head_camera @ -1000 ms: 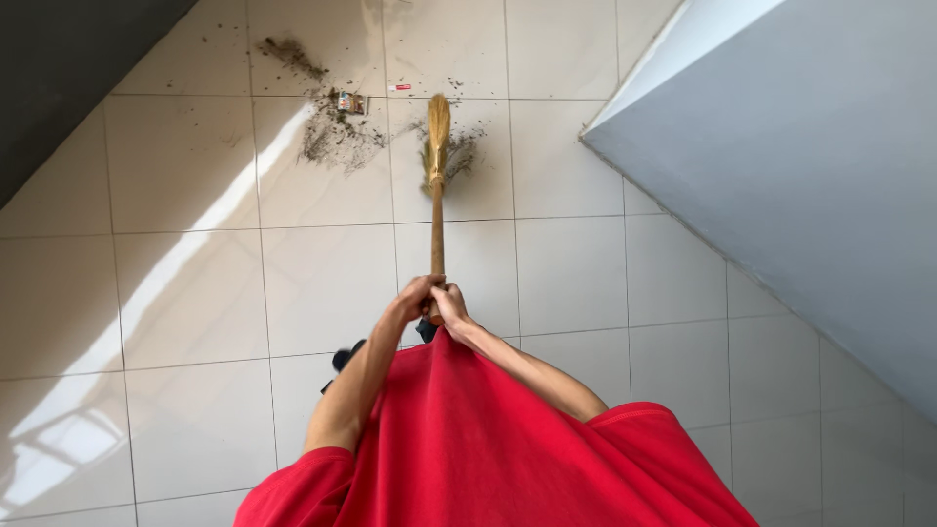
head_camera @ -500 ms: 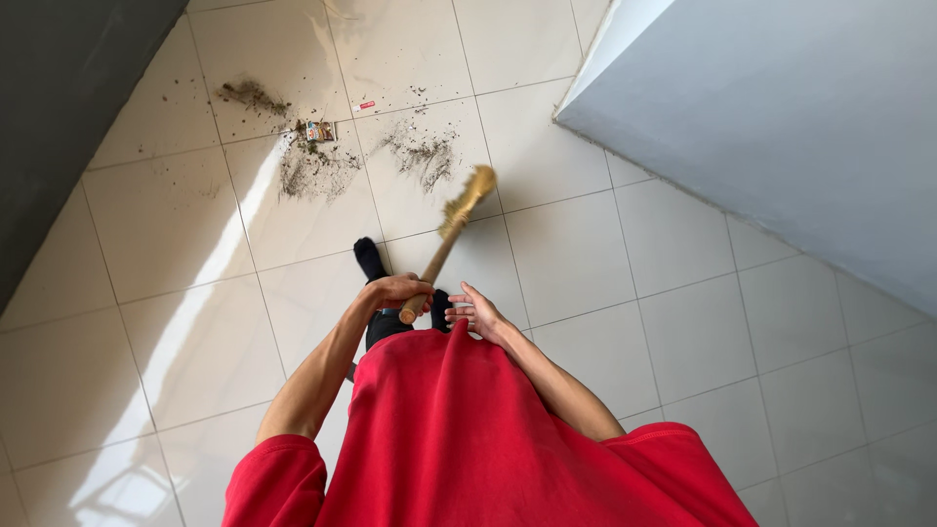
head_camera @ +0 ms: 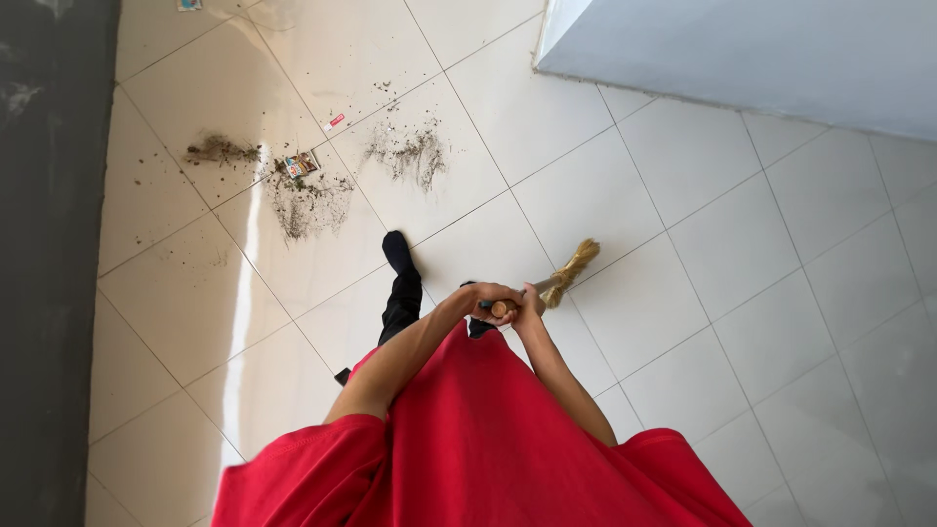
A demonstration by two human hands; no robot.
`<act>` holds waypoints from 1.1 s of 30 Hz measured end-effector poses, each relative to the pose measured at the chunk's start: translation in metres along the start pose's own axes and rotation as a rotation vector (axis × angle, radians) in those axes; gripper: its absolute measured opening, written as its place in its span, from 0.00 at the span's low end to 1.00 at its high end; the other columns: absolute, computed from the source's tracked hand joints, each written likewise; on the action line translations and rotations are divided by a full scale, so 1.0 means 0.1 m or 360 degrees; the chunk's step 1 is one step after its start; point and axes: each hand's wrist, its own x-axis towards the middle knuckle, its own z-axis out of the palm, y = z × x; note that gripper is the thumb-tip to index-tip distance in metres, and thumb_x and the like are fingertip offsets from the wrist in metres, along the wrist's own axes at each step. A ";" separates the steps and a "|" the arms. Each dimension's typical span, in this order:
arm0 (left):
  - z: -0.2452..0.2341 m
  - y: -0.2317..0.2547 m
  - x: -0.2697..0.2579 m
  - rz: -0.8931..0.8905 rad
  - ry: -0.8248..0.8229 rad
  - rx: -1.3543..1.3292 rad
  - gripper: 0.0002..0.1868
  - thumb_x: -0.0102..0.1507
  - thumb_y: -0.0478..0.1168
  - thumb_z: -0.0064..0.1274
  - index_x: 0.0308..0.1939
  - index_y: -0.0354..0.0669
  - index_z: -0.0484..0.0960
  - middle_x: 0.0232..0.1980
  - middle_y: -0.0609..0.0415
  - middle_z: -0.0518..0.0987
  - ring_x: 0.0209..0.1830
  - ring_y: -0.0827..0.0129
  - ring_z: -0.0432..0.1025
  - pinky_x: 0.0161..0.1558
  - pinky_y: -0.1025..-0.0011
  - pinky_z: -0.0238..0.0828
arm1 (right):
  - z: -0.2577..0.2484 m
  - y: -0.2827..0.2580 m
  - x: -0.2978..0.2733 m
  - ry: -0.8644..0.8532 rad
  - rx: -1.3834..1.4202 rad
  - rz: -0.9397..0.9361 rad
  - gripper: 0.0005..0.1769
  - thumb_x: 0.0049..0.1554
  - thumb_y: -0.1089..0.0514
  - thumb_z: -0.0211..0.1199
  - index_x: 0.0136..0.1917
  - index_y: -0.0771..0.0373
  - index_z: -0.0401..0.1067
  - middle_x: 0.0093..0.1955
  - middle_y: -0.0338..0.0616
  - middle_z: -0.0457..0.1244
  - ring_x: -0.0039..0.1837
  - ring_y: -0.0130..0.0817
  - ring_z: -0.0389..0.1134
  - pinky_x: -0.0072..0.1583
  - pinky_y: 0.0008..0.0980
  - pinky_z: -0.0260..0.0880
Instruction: The person sweeps hair and dust across a tiled floor using a broom.
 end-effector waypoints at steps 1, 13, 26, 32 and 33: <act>-0.14 0.00 0.04 -0.0012 0.0031 0.0040 0.13 0.72 0.41 0.50 0.38 0.34 0.71 0.30 0.52 0.75 0.24 0.74 0.72 0.26 0.79 0.76 | 0.06 0.02 0.00 0.0014 -0.0187 0.0009 0.17 0.60 0.46 0.62 0.43 0.61 0.65 0.39 0.45 0.61 0.35 0.36 0.58 0.39 0.33 0.57; -1.17 0.01 -0.57 0.0719 0.1076 0.0365 0.07 0.68 0.40 0.39 0.44 0.41 0.66 0.29 0.42 0.76 0.21 0.56 0.72 0.19 0.63 0.69 | 2.13 0.58 0.18 -0.1545 0.0001 0.0905 0.20 0.64 0.51 0.57 0.32 0.57 0.58 0.27 0.34 0.54 0.30 0.25 0.56 0.35 0.26 0.61; -0.80 0.56 -1.66 0.0611 0.0545 0.0509 0.16 0.69 0.43 0.40 0.55 0.42 0.54 0.37 0.45 0.72 0.24 0.67 0.70 0.24 0.70 0.72 | 2.15 0.14 -0.35 -0.0785 0.0175 -0.0212 0.06 0.56 0.65 0.60 0.44 0.69 0.65 0.33 0.44 0.60 0.33 0.29 0.60 0.37 0.28 0.67; -0.87 0.35 -1.22 0.0473 0.0324 0.0365 0.18 0.71 0.48 0.42 0.40 0.33 0.69 0.26 0.51 0.69 0.17 0.75 0.62 0.17 0.77 0.58 | 1.53 0.21 -0.55 -0.0357 0.0058 -0.0301 0.09 0.54 0.61 0.58 0.46 0.66 0.63 0.33 0.44 0.61 0.35 0.36 0.64 0.39 0.35 0.69; -0.92 0.31 -1.10 0.0426 0.0304 0.0256 0.22 0.72 0.49 0.43 0.35 0.31 0.70 0.24 0.51 0.69 0.16 0.74 0.61 0.16 0.77 0.57 | 1.50 0.23 -0.53 -0.0255 0.0095 -0.0262 0.08 0.54 0.61 0.58 0.45 0.65 0.62 0.33 0.45 0.61 0.35 0.36 0.64 0.39 0.36 0.69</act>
